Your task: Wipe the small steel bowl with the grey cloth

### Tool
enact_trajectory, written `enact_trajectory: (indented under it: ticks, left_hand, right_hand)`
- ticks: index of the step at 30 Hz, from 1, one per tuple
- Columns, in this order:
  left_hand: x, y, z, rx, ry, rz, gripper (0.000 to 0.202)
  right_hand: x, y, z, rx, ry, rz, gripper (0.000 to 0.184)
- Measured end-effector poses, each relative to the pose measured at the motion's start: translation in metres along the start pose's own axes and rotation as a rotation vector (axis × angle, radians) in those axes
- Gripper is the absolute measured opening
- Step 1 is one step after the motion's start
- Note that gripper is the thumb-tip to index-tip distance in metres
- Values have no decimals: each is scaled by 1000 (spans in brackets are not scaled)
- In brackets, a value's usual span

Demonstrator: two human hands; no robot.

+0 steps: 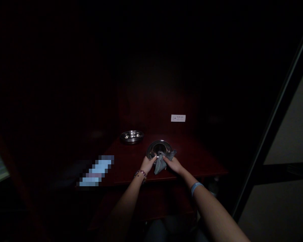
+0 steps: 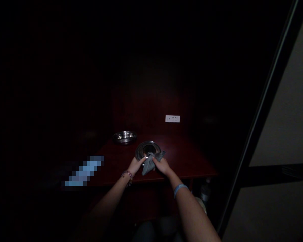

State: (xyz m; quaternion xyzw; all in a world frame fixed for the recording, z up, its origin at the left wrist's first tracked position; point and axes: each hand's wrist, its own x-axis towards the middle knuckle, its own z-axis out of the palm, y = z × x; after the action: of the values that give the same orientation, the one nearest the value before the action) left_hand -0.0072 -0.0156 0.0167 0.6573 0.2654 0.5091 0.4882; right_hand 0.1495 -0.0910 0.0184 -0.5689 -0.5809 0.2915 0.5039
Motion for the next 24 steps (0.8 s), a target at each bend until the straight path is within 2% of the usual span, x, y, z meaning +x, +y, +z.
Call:
enact_trajectory:
  ticks: [10, 19, 24]
  left_hand:
    - [-4, 11, 1, -45, -28, 15, 36]
    - [-3, 6, 1, -66, -10, 9, 46]
    - [-2, 7, 2, -88, -95, -31, 47]
  right_hand:
    - [-2, -3, 0, -7, 9, 13, 44]
    - [0, 0, 0, 3, 11, 10, 44]
    - [1, -1, 0, -9, 10, 13, 45]
